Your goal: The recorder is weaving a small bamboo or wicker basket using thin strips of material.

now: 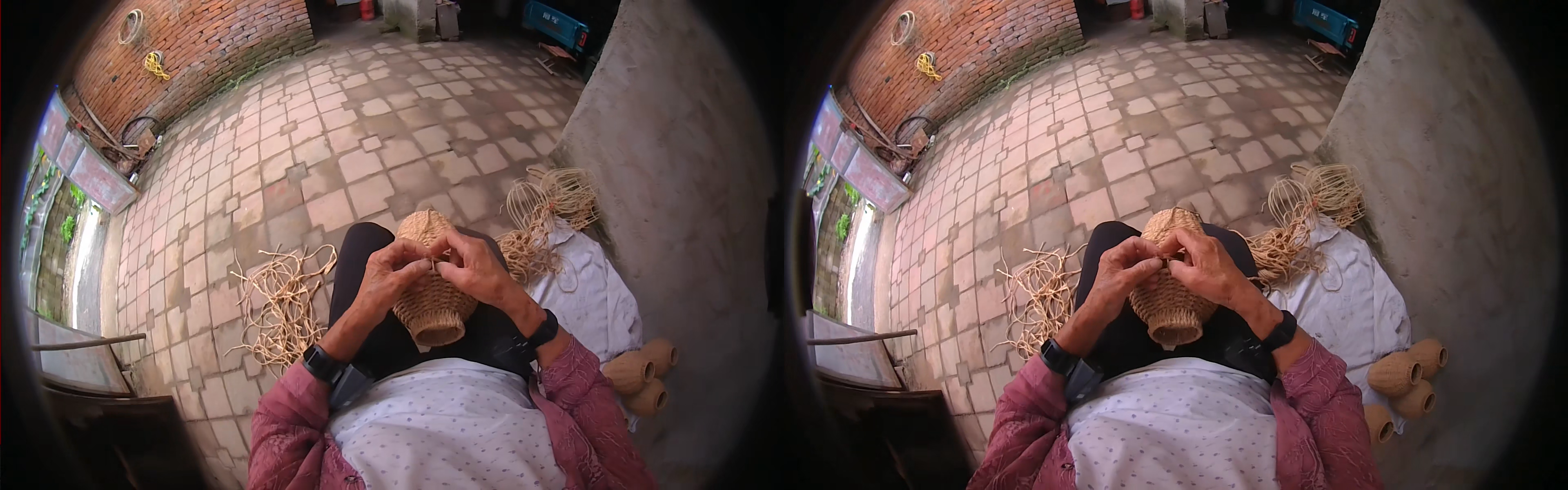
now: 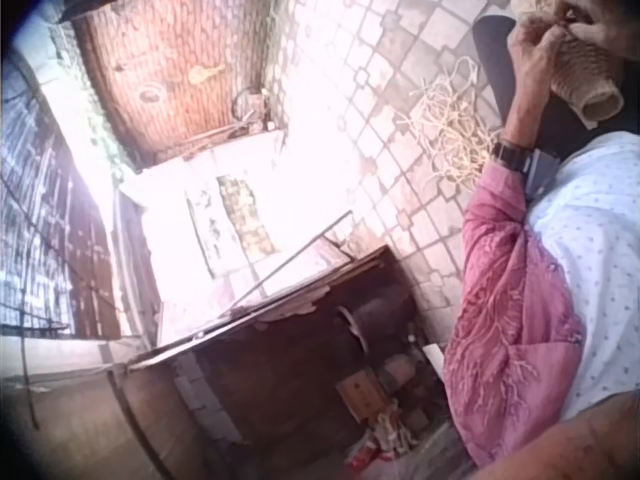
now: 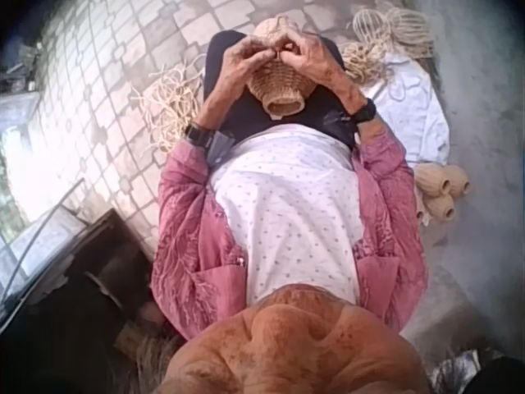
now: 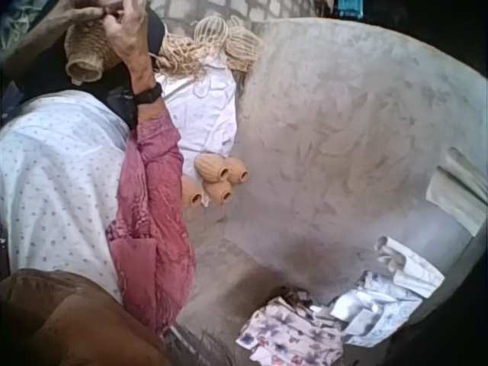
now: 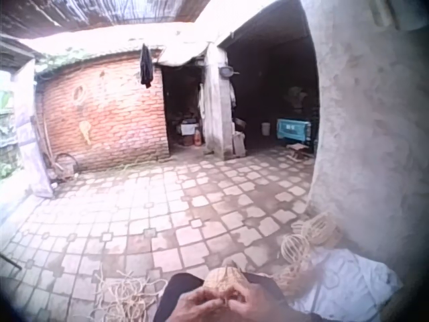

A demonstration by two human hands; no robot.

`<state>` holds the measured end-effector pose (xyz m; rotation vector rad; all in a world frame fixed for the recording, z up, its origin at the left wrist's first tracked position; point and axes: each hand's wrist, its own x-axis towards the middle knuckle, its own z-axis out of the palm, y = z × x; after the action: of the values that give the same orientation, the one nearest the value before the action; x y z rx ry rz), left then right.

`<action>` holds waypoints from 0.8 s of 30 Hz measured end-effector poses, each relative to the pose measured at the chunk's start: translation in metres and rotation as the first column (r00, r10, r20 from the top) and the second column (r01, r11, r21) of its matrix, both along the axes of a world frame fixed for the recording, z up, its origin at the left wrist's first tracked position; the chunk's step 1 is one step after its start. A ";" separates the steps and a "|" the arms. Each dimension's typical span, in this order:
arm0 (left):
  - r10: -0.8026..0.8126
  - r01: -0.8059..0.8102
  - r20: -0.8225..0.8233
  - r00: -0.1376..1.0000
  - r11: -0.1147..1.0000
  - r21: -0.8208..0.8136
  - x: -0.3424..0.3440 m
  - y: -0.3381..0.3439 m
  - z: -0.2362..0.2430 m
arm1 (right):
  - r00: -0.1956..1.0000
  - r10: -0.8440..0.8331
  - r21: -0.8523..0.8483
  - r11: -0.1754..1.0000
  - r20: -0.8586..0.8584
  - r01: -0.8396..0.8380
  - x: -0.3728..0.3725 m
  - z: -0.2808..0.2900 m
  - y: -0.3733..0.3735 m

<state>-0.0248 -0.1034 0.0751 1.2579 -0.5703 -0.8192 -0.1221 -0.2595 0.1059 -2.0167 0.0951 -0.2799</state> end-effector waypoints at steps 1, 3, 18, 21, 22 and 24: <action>-0.003 0.003 0.000 1.000 1.000 -0.001 0.000 0.000 0.000 | 1.000 -0.003 -0.001 1.000 0.000 0.003 0.001 -0.007 -0.003; -0.021 0.021 0.002 1.000 0.999 -0.024 0.002 0.001 -0.002 | 0.991 0.084 -0.078 0.994 0.107 -0.076 0.002 -0.014 -0.006; -0.011 -0.167 0.753 0.658 0.973 0.161 -0.005 -0.009 0.007 | 0.967 -0.084 0.041 0.996 0.239 0.076 -0.002 -0.027 -0.012; 0.025 -0.204 0.889 0.458 0.976 0.078 -0.004 -0.011 0.006 | 0.966 -0.085 0.018 0.996 0.243 0.083 -0.005 -0.025 -0.014; 0.059 -0.213 0.878 0.476 0.976 0.050 -0.004 -0.011 0.006 | 0.964 -0.092 0.022 0.996 0.248 0.089 -0.007 -0.023 -0.014; 0.039 -0.158 0.667 0.744 0.980 0.119 -0.006 -0.007 0.004 | 0.981 -0.081 0.070 0.995 0.176 0.070 -0.010 -0.020 -0.012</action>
<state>-0.0304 -0.1099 0.0792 1.7349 -1.0095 -0.3028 -0.1325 -0.2718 0.0858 -1.9181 0.0669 -0.4990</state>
